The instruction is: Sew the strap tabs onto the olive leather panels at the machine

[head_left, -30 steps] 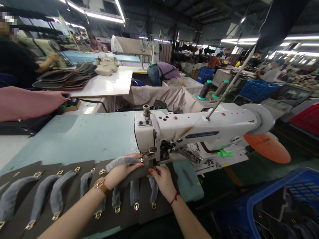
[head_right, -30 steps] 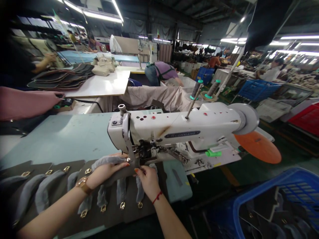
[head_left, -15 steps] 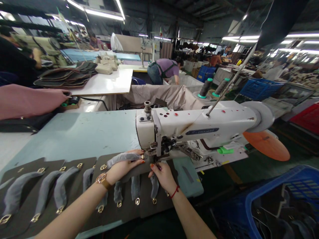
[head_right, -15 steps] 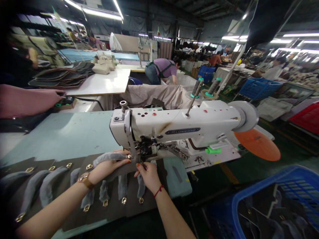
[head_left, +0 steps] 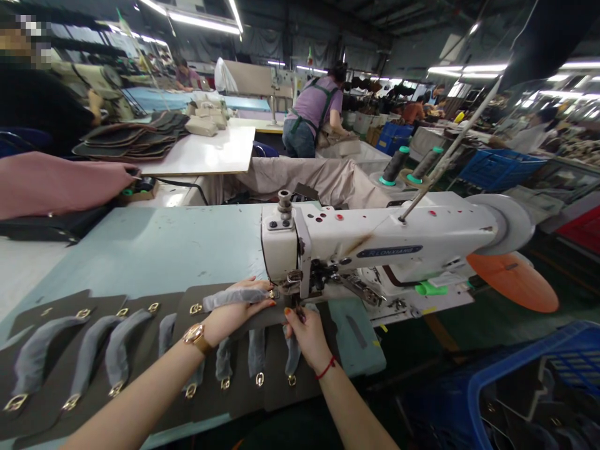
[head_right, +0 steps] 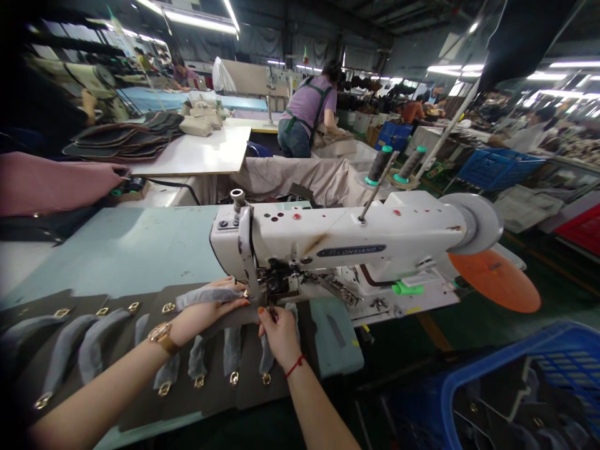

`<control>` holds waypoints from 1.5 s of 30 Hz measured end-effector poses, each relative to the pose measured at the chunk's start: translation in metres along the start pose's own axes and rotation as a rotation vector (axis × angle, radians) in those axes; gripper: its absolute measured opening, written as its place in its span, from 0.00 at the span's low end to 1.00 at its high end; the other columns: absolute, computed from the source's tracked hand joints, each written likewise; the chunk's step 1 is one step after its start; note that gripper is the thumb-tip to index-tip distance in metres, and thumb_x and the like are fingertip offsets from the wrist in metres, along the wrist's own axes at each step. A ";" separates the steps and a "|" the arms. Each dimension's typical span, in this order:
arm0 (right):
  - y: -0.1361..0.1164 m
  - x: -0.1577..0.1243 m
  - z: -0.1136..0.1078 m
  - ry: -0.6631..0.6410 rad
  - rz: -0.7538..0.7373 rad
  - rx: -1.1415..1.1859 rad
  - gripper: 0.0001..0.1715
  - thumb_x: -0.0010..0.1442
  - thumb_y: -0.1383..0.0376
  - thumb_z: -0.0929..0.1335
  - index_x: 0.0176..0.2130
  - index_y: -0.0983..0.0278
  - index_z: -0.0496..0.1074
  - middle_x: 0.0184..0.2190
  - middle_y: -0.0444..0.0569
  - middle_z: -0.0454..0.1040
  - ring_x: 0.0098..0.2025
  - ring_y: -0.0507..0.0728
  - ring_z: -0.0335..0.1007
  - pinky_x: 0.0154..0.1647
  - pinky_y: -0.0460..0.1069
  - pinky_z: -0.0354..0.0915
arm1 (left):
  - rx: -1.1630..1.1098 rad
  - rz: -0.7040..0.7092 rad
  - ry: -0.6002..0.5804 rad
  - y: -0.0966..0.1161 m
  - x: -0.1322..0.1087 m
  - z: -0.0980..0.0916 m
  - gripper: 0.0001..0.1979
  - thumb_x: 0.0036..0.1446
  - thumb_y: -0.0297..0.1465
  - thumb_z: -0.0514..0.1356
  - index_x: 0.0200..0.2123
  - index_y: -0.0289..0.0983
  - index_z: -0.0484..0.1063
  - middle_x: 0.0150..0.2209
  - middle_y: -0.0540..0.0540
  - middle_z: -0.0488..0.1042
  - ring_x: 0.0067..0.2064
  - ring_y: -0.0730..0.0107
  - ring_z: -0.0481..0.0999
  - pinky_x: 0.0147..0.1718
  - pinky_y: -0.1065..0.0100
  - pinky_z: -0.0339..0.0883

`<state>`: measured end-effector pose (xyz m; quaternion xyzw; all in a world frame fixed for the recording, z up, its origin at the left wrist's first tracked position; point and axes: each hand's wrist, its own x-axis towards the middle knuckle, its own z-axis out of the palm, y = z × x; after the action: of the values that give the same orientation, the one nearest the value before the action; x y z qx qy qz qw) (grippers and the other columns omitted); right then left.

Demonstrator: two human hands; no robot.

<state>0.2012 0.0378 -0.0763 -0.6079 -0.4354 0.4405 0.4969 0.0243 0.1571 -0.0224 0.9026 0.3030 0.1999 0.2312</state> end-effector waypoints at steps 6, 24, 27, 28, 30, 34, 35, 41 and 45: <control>-0.003 0.012 0.007 0.069 -0.009 0.036 0.28 0.60 0.47 0.63 0.19 0.64 0.64 0.13 0.41 0.62 0.17 0.49 0.61 0.26 0.44 0.63 | -0.029 -0.058 -0.009 0.005 0.011 -0.008 0.14 0.58 0.43 0.57 0.38 0.41 0.77 0.41 0.46 0.79 0.45 0.57 0.75 0.55 0.57 0.62; -0.014 0.025 0.021 0.254 0.025 -0.035 0.29 0.60 0.54 0.65 0.12 0.62 0.62 0.11 0.44 0.66 0.19 0.53 0.69 0.26 0.45 0.64 | -0.132 -0.254 0.108 0.033 -0.034 -0.004 0.14 0.59 0.41 0.56 0.42 0.41 0.74 0.44 0.43 0.76 0.46 0.57 0.74 0.47 0.60 0.65; -0.018 0.023 0.019 0.246 0.021 -0.049 0.29 0.60 0.53 0.65 0.13 0.62 0.62 0.11 0.44 0.65 0.21 0.54 0.70 0.27 0.45 0.64 | -0.759 -0.542 0.130 0.060 -0.056 0.026 0.15 0.58 0.43 0.57 0.42 0.41 0.72 0.31 0.48 0.73 0.26 0.71 0.69 0.23 0.71 0.64; -0.020 0.023 0.018 0.244 0.019 -0.055 0.29 0.60 0.53 0.65 0.13 0.62 0.62 0.10 0.44 0.65 0.22 0.54 0.71 0.27 0.45 0.64 | -1.001 -0.658 0.130 0.065 -0.056 0.037 0.17 0.56 0.45 0.58 0.44 0.40 0.70 0.29 0.49 0.71 0.21 0.76 0.63 0.16 0.74 0.56; -0.023 0.022 0.017 0.240 0.012 -0.070 0.28 0.60 0.52 0.65 0.14 0.61 0.62 0.11 0.43 0.65 0.22 0.54 0.71 0.26 0.45 0.63 | -1.333 -0.797 0.200 0.068 -0.047 0.056 0.20 0.51 0.47 0.62 0.40 0.38 0.70 0.29 0.51 0.67 0.20 0.81 0.57 0.14 0.78 0.47; -0.029 0.020 0.017 0.240 -0.008 -0.107 0.28 0.60 0.51 0.65 0.15 0.62 0.63 0.11 0.42 0.64 0.18 0.53 0.66 0.24 0.45 0.59 | -1.428 -0.813 0.279 0.055 -0.016 0.070 0.23 0.45 0.48 0.66 0.24 0.33 0.68 0.21 0.55 0.58 0.20 0.83 0.53 0.17 0.77 0.47; -0.030 0.020 0.017 0.243 -0.011 -0.116 0.28 0.60 0.51 0.65 0.15 0.62 0.63 0.11 0.42 0.63 0.17 0.52 0.64 0.23 0.45 0.58 | -1.407 -0.812 0.269 0.052 -0.011 0.071 0.23 0.44 0.48 0.67 0.23 0.33 0.68 0.20 0.56 0.56 0.20 0.82 0.52 0.17 0.77 0.47; -0.027 0.021 0.018 0.254 -0.001 -0.122 0.26 0.60 0.51 0.64 0.17 0.62 0.65 0.11 0.42 0.63 0.16 0.52 0.61 0.20 0.45 0.55 | -1.230 -0.830 0.228 0.043 -0.008 0.066 0.23 0.44 0.47 0.66 0.16 0.35 0.64 0.15 0.57 0.55 0.20 0.78 0.50 0.20 0.70 0.43; -0.026 0.014 0.013 0.232 -0.019 -0.104 0.27 0.62 0.51 0.63 0.18 0.62 0.64 0.14 0.43 0.66 0.19 0.52 0.63 0.24 0.45 0.58 | -1.163 -0.857 0.164 0.038 -0.007 0.064 0.27 0.45 0.48 0.65 0.12 0.39 0.57 0.13 0.56 0.52 0.19 0.77 0.48 0.21 0.68 0.41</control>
<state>0.1892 0.0581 -0.0533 -0.6756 -0.4028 0.3393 0.5160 0.0686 0.1062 -0.0555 0.4179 0.4911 0.2876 0.7082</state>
